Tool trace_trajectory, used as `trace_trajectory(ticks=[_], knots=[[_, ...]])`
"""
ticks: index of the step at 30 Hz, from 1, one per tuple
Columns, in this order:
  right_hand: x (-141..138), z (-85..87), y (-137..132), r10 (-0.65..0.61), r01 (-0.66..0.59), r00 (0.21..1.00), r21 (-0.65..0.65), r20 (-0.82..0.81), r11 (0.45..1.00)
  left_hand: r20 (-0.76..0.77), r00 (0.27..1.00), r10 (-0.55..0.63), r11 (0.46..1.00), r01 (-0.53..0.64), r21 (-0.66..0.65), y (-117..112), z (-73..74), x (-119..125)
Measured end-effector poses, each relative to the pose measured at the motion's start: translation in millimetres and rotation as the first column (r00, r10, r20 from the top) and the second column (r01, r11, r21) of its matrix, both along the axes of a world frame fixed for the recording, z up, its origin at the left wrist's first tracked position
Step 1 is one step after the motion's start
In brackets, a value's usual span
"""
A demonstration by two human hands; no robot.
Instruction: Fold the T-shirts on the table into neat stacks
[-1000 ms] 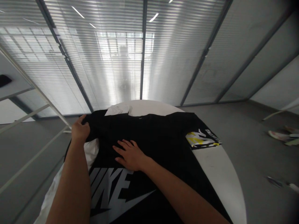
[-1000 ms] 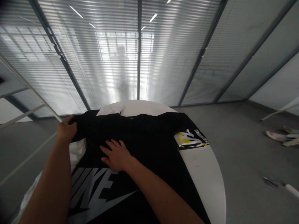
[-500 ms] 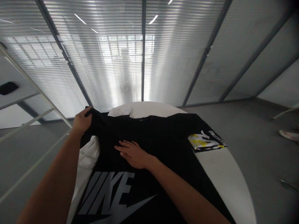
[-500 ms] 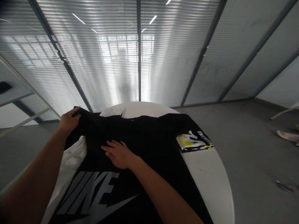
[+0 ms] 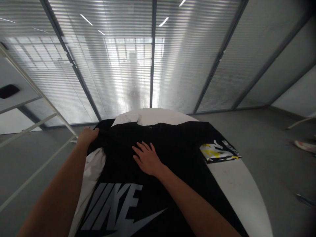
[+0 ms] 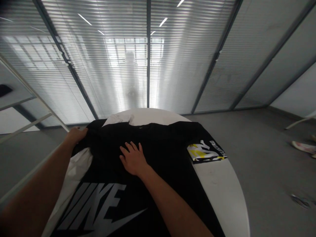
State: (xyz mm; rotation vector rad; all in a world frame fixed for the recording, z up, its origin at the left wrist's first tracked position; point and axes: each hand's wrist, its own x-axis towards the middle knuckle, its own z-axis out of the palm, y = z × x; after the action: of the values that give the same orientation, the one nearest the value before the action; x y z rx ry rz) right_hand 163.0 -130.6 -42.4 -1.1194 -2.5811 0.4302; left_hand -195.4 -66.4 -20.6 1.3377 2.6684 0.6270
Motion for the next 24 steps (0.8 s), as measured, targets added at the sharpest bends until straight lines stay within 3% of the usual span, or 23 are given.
trace_trajectory(ticks=[5, 11, 13, 16, 21, 24], knots=[[2, -10.0, 1, 0.026, -0.025, 0.997, -0.007, 0.068, 1.000, 0.000, 1.000, -0.003, 0.979, 0.003, -0.205, 13, 0.8, 6], [1, -13.6, 3, -0.031, 0.031, 0.997, -0.006, 0.071, 0.999, -0.163, 0.957, -0.240, 0.919, 0.170, -0.355, 24, -2.4, 7], [0, -15.7, 4, -0.071, 0.070, 0.995, 0.008, 0.065, 0.997, -0.160, 0.948, -0.273, 0.922, 0.210, -0.326, 28, -3.9, 8], [0, -18.1, 5, -0.112, 0.111, 0.992, 0.027, 0.059, 0.993, -0.154, 0.952, -0.265, 0.957, 0.241, -0.160, 32, -5.8, 11], [1, -17.9, 6, -0.106, 0.104, 0.992, 0.034, 0.063, 0.994, -0.189, 0.977, -0.098, 0.979, 0.129, 0.160, 32, -7.4, 12], [1, -17.3, 5, -0.106, 0.104, 0.993, 0.034, 0.054, 0.994, -0.247, 0.964, -0.098, 0.983, 0.133, 0.130, 31, -11.8, 9]])
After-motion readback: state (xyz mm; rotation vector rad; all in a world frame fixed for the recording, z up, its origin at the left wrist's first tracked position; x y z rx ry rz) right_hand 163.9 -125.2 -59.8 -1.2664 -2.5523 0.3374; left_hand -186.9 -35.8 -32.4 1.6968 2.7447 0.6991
